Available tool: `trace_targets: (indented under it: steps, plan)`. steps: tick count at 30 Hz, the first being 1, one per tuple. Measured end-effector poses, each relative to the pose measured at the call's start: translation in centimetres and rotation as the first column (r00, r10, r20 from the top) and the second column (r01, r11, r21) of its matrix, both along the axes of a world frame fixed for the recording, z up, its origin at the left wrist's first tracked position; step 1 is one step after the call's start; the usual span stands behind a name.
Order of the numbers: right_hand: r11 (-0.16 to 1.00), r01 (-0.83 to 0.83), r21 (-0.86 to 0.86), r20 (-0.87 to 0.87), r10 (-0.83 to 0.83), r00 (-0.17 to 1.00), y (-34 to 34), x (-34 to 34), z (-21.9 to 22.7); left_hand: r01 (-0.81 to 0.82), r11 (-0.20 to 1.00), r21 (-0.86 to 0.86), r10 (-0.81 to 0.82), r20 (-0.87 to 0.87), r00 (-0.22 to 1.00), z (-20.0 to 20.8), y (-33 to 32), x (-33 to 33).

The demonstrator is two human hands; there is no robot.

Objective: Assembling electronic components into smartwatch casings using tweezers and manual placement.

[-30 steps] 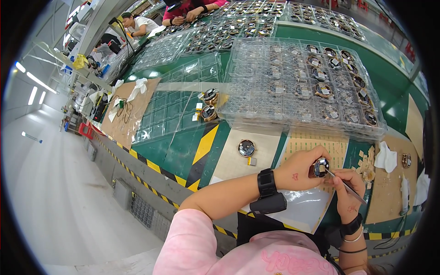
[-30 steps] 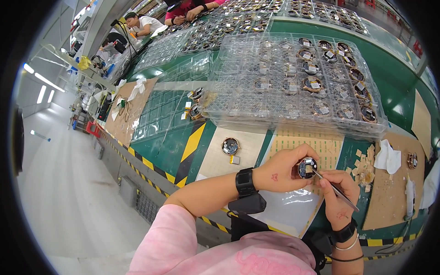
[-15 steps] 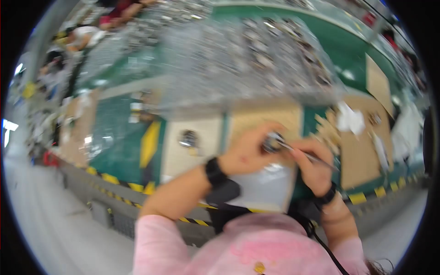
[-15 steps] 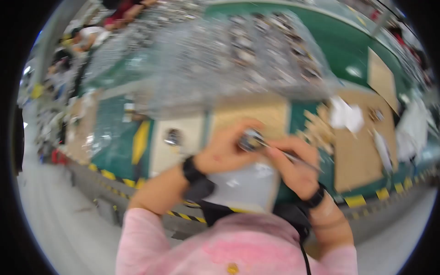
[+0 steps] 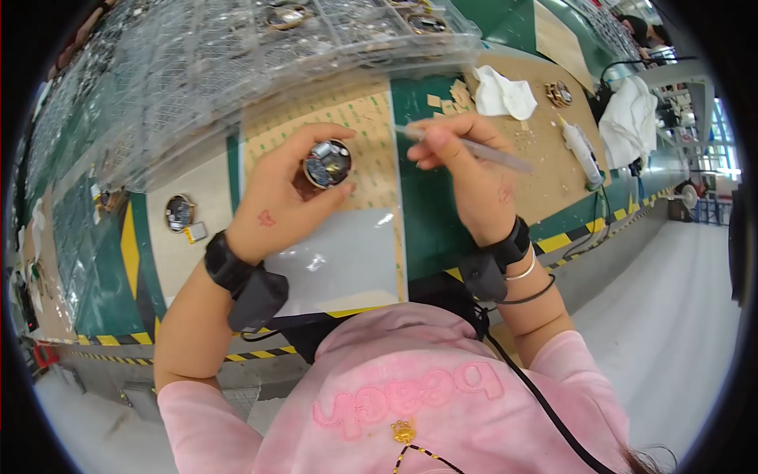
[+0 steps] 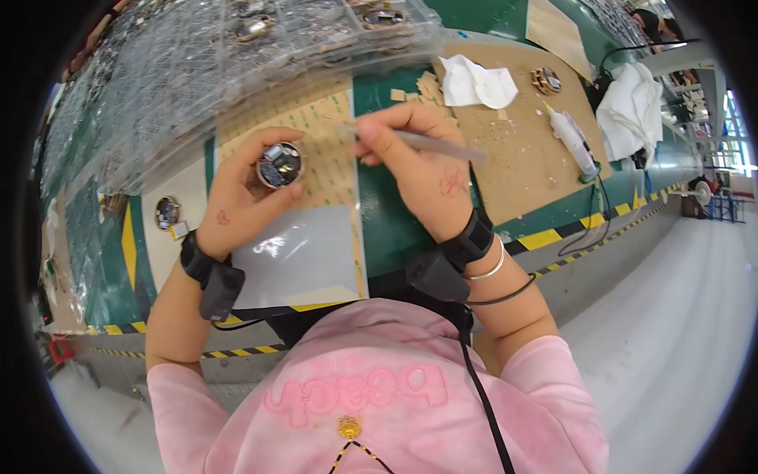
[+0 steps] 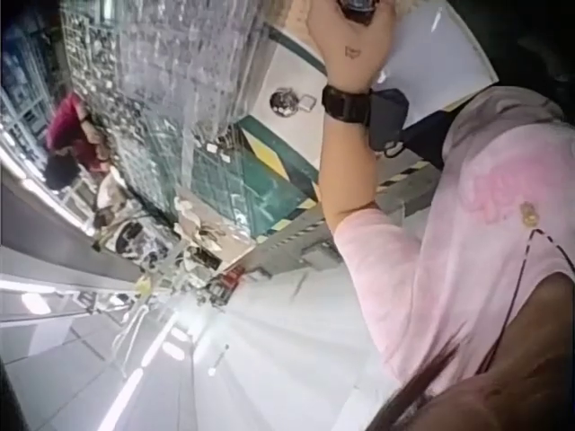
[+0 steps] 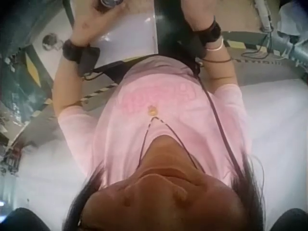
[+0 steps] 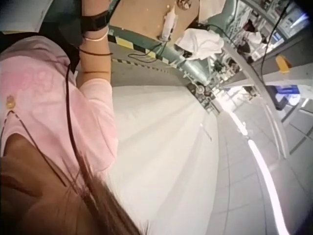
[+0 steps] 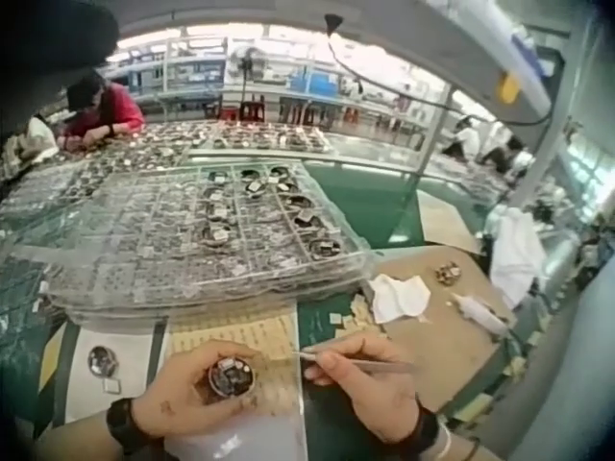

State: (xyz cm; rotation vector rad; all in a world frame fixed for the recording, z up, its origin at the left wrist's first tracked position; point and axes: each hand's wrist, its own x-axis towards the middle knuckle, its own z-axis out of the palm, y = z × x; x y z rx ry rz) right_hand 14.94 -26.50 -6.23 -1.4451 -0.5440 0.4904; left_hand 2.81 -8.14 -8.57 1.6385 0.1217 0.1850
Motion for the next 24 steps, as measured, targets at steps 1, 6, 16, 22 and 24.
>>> trace_targets:
  steps: [1, 6, 16, 22, 24]
  plan:
    - [0.998, 0.066, 0.009, 0.024, -0.066, 0.998, -0.4, 0.2, 0.3, -0.004, 0.999, -0.04, 0.004, 0.002, 1.0, -0.1, 0.0, -0.1]
    - [0.978, 0.206, -0.045, 0.151, -0.197, 0.969, -3.3, 2.0, 2.1, -0.017, 0.998, 0.064, 0.017, -0.003, 1.0, -0.1, 0.4, -0.3]
    - [0.947, 0.239, -0.216, 0.209, -0.194, 0.958, -6.2, 3.1, 0.1, -0.039, 0.983, 0.18, 0.027, 0.067, 0.997, 0.7, -0.2, -0.1]
    - [0.975, 0.2, -0.094, 0.464, -0.135, 0.875, -5.7, 3.2, -2.2, -0.005, 0.97, 0.243, 0.008, -0.012, 1.0, -1.1, 0.6, -1.1]
    - [0.958, 0.236, -0.163, 0.374, -0.162, 0.913, -6.5, 2.9, -1.5, -0.044, 0.949, 0.313, 0.051, -0.016, 0.999, -0.4, 0.3, -1.3]
